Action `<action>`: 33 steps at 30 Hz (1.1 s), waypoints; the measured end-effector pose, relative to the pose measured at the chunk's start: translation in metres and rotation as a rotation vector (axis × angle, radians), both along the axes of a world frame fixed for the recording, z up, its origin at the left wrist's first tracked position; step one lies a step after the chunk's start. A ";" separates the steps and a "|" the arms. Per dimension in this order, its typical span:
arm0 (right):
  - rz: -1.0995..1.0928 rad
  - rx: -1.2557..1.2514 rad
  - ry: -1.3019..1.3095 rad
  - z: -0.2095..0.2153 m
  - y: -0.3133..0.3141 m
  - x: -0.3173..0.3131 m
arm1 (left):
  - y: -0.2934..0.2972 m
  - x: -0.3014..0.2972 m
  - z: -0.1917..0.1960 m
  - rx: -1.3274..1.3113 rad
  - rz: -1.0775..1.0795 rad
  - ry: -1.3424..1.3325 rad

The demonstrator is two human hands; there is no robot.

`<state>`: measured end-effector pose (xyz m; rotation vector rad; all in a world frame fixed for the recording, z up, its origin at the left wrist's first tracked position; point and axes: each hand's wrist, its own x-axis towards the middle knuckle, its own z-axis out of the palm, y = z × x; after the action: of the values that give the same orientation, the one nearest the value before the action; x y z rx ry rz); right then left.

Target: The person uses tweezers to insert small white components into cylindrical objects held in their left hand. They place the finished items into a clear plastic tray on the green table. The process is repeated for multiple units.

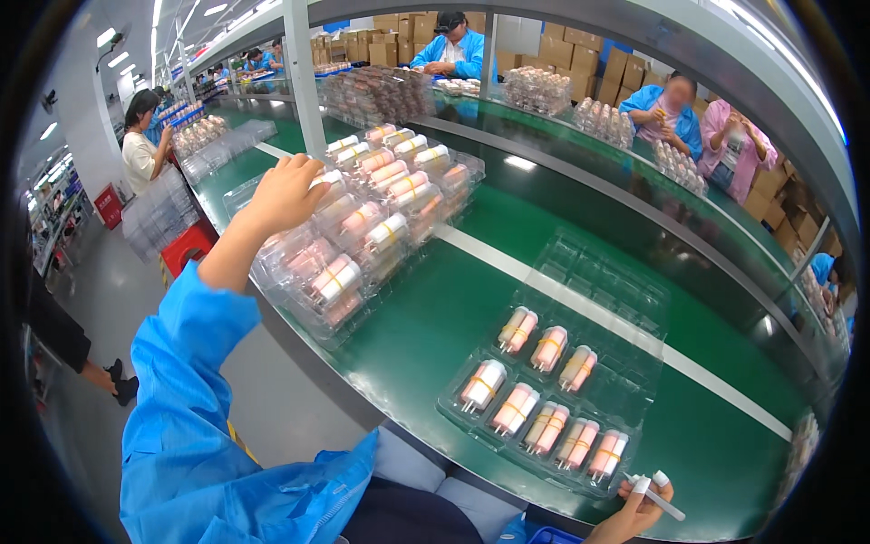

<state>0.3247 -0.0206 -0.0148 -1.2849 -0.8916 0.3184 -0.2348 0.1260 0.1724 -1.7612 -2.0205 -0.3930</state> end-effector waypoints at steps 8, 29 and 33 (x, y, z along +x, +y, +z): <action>0.049 -0.086 0.110 0.003 -0.003 0.013 | 0.041 -0.032 -0.035 -0.030 0.038 -0.097; 0.538 -0.036 -0.181 0.032 -0.026 -0.111 | -0.081 0.090 -0.025 0.267 -0.729 -1.243; 0.741 -0.174 -0.379 0.038 -0.015 -0.131 | -0.137 0.167 -0.098 -0.074 -0.914 -1.501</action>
<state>0.1942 -0.0356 0.0232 -1.1473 -1.6914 0.7593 -0.0674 -0.0109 0.0748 -2.6933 -1.5709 -2.5164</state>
